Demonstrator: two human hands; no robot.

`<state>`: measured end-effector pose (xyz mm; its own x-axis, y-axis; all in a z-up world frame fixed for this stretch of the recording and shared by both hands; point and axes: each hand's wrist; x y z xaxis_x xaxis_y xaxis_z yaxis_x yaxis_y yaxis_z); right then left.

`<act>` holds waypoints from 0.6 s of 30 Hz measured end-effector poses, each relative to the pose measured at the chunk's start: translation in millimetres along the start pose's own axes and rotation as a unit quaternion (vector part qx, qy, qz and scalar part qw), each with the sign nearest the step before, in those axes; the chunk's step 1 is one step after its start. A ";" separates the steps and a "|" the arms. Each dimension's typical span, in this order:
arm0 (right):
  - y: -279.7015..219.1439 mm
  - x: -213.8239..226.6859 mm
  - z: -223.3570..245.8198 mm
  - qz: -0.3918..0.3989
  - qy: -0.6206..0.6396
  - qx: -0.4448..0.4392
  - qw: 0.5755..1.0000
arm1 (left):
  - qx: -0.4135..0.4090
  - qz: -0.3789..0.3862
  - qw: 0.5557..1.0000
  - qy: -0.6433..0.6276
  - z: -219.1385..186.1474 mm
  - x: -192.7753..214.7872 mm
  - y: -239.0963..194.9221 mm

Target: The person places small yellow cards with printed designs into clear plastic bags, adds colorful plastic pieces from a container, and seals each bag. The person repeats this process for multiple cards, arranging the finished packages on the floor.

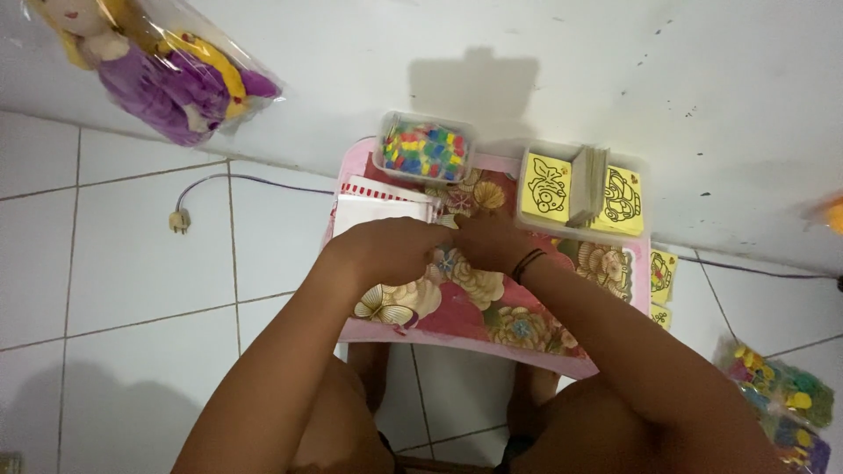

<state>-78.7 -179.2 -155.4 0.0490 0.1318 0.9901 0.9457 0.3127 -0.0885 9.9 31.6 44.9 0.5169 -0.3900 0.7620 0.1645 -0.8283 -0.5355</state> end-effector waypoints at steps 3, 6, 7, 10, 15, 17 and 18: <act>11.3 -21.8 -2.0 -0.003 0.046 -0.022 0.999 | 0.001 0.003 1.000 0.007 1.4 0.4 0.9; 14.2 -77.9 -7.3 0.037 0.076 -0.039 0.996 | -0.018 0.002 0.999 0.035 15.0 -10.8 21.4; 13.1 -71.7 -5.8 0.039 0.078 -0.038 0.995 | -0.018 0.004 0.999 0.033 12.7 -11.9 18.7; 13.4 -61.0 -8.9 0.014 0.026 0.009 1.000 | -0.006 -0.001 1.000 0.029 6.8 -7.0 13.5; 21.7 -72.6 -9.0 -0.089 0.003 0.033 0.995 | -0.013 0.007 0.999 0.034 7.2 -9.3 14.2; 10.0 -47.2 2.9 -0.086 0.141 -0.018 0.986 | -0.017 0.005 1.000 0.023 9.1 -10.5 18.0; 3.7 -34.4 9.0 -0.079 0.275 -0.069 0.956 | -0.023 0.004 1.000 0.011 10.0 -11.0 19.9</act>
<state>-79.7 -174.1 -190.9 0.0279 -0.4334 0.9008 0.9868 0.1559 0.0445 15.9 23.4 22.1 0.4986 -0.4049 0.7664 0.1218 -0.8427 -0.5244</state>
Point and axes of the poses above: each hand's wrist, its own y-axis towards the middle knuckle, its own x-axis out of the back of the hand, z = x × y, and after that the axes turned 12 degrees about y, right-handed
